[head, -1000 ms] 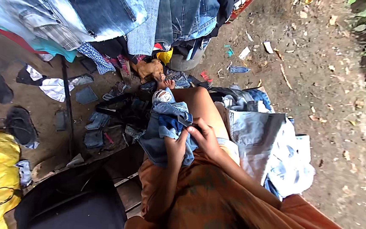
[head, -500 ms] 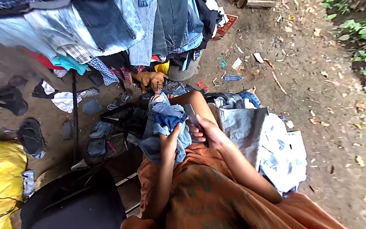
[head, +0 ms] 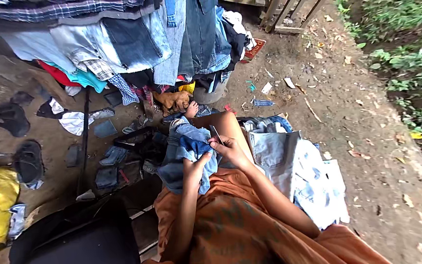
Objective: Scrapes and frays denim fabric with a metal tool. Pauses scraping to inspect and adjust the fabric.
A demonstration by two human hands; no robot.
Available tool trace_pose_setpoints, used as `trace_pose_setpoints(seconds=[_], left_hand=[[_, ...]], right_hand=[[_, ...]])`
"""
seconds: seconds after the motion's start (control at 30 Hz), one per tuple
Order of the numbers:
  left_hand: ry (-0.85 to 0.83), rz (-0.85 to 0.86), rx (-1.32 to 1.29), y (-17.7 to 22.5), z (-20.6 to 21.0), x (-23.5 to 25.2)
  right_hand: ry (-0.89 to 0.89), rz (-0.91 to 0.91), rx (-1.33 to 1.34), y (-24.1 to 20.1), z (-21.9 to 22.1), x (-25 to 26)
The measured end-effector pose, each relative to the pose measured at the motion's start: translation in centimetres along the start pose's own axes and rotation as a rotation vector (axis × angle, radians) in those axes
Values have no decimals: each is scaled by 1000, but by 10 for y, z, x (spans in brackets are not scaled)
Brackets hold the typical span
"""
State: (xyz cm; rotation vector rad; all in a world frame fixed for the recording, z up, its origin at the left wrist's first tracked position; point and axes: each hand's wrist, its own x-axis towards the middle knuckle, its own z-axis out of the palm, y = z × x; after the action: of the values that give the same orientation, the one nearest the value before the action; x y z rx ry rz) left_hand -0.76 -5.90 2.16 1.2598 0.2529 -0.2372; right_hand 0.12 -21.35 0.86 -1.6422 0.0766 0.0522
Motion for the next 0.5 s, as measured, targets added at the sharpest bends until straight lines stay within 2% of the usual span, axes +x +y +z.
trace_pose_setpoints(seconds=[0.4, 0.5], left_hand=[[28, -58, 1, -3, 1, 4], [54, -44, 11, 0, -1, 5]], right_hand=[[-18, 144, 59, -4, -5, -26], [32, 111, -116, -9, -15, -33]])
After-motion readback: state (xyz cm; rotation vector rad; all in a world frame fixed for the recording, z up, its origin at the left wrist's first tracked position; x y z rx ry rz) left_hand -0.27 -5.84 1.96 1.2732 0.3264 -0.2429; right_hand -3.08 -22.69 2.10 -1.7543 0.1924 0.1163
